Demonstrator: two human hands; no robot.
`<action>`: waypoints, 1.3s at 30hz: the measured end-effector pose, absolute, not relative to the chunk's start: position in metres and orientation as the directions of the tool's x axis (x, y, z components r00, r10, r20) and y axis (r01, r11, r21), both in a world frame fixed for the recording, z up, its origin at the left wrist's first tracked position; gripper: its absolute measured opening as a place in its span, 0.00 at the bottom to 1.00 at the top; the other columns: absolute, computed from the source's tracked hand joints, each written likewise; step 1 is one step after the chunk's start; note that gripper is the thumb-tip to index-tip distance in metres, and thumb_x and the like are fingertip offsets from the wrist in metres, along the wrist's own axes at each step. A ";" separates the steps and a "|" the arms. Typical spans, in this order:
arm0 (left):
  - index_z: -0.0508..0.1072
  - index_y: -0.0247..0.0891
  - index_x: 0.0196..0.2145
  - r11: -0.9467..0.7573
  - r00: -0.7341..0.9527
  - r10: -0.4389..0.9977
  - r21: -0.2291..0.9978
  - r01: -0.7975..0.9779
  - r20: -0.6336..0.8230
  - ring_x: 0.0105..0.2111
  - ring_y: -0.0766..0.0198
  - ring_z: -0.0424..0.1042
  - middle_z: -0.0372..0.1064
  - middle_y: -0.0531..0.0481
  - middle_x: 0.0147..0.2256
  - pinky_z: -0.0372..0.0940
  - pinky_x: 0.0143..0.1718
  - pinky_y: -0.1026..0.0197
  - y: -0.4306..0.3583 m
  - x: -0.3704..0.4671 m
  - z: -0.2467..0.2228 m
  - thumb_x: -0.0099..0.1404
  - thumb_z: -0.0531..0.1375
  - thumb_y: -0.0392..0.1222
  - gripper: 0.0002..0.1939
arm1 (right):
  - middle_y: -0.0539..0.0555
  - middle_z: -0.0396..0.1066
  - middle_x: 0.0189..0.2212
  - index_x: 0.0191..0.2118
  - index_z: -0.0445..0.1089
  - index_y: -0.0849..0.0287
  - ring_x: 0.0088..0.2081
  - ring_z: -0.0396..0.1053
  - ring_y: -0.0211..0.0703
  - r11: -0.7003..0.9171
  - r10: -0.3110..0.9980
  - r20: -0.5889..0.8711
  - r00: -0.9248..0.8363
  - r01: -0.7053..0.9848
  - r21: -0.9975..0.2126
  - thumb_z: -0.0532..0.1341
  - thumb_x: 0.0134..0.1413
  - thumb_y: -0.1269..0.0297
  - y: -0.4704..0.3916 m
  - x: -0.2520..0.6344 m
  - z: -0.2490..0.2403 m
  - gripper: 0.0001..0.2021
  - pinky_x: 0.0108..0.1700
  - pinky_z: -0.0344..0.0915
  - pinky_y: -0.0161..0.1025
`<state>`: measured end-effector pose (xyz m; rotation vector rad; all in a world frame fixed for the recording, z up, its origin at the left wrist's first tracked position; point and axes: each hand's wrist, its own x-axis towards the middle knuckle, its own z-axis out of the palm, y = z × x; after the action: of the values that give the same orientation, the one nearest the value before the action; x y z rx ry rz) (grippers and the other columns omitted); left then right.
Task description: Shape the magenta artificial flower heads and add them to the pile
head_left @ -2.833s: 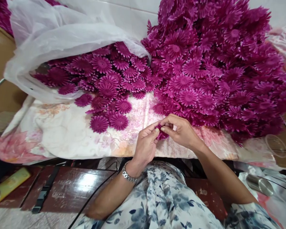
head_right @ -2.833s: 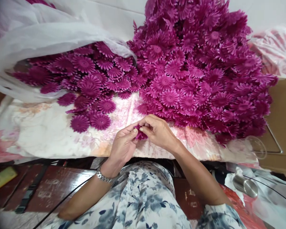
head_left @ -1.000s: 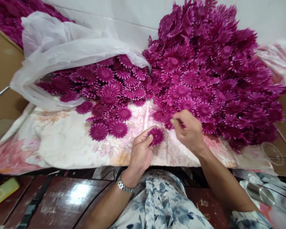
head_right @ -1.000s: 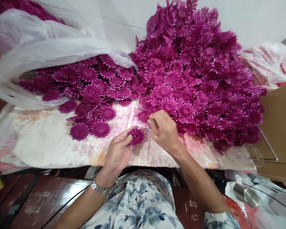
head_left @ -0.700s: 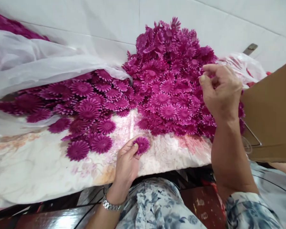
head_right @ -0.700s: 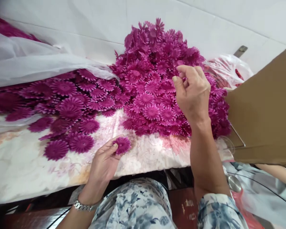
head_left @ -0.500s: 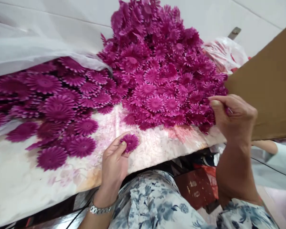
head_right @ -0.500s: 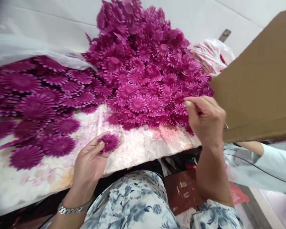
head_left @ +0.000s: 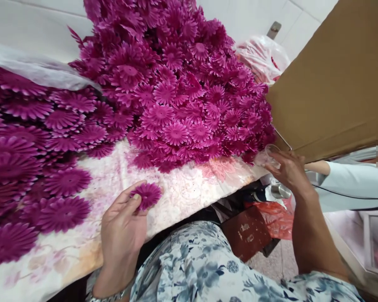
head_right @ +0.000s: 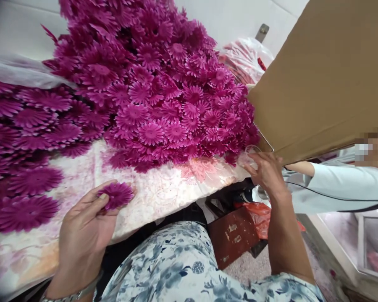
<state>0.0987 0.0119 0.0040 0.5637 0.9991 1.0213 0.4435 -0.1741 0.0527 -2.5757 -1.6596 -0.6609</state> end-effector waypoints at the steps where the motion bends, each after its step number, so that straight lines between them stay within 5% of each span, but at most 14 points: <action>1: 0.77 0.35 0.33 0.439 0.167 0.897 0.786 -0.435 -0.408 0.29 0.68 0.73 0.75 0.51 0.29 0.70 0.35 0.67 0.012 0.099 0.004 0.51 0.63 0.33 0.09 | 0.57 0.74 0.33 0.35 0.72 0.59 0.38 0.66 0.50 -0.435 0.876 0.326 0.356 0.874 0.214 0.56 0.55 0.51 -0.173 0.444 0.051 0.16 0.40 0.52 0.45; 11: 0.77 0.34 0.33 0.422 0.145 0.905 0.801 -0.425 -0.399 0.28 0.68 0.73 0.74 0.51 0.28 0.70 0.34 0.67 0.011 0.100 0.005 0.50 0.63 0.32 0.10 | 0.55 0.74 0.30 0.33 0.73 0.57 0.36 0.67 0.49 -0.414 0.910 0.040 0.413 0.895 0.167 0.53 0.57 0.52 -0.166 0.457 0.057 0.16 0.40 0.50 0.44; 19: 0.77 0.34 0.32 0.426 0.159 0.904 0.798 -0.427 -0.397 0.28 0.68 0.72 0.75 0.51 0.28 0.70 0.32 0.66 0.012 0.099 0.002 0.49 0.64 0.33 0.10 | 0.55 0.74 0.28 0.31 0.73 0.56 0.33 0.68 0.49 -0.381 0.924 0.025 0.381 0.914 0.140 0.54 0.56 0.53 -0.165 0.461 0.062 0.15 0.37 0.53 0.42; 26: 0.76 0.34 0.33 0.453 0.185 0.889 0.746 -0.487 -0.419 0.28 0.68 0.72 0.74 0.51 0.27 0.68 0.33 0.66 0.013 0.098 0.002 0.48 0.64 0.34 0.12 | 0.57 0.73 0.29 0.31 0.72 0.56 0.31 0.69 0.49 -0.421 0.830 0.377 0.410 0.905 -0.058 0.53 0.52 0.42 -0.176 0.451 0.078 0.22 0.36 0.62 0.46; 30: 0.76 0.34 0.33 0.469 0.204 0.872 0.641 -0.608 -0.444 0.29 0.68 0.72 0.74 0.50 0.29 0.67 0.34 0.66 0.013 0.096 0.005 0.49 0.63 0.34 0.11 | 0.55 0.66 0.20 0.26 0.68 0.48 0.25 0.66 0.49 -0.561 0.645 0.583 0.494 0.824 -0.078 0.58 0.49 0.46 -0.172 0.438 0.072 0.12 0.27 0.57 0.47; 35: 0.76 0.35 0.35 0.455 0.244 0.882 0.594 -0.664 -0.404 0.30 0.70 0.72 0.74 0.50 0.30 0.66 0.35 0.68 0.011 0.094 0.009 0.46 0.63 0.29 0.15 | 0.54 0.69 0.25 0.31 0.67 0.45 0.28 0.68 0.48 -0.197 0.786 0.578 0.219 0.975 -0.102 0.57 0.54 0.60 -0.131 0.384 0.051 0.03 0.28 0.60 0.46; 39: 0.76 0.35 0.33 0.418 0.214 0.898 0.598 -0.684 -0.383 0.28 0.70 0.71 0.73 0.51 0.28 0.65 0.33 0.68 0.008 0.094 0.010 0.48 0.62 0.29 0.12 | 0.53 0.68 0.31 0.36 0.67 0.52 0.33 0.69 0.44 0.129 0.873 0.487 0.033 0.947 -0.295 0.56 0.54 0.70 -0.088 0.323 0.043 0.06 0.35 0.65 0.42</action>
<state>0.0941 0.0082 0.0098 0.3299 0.7687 1.1250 0.3225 -0.0883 0.0427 -1.7505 -1.8456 -0.1691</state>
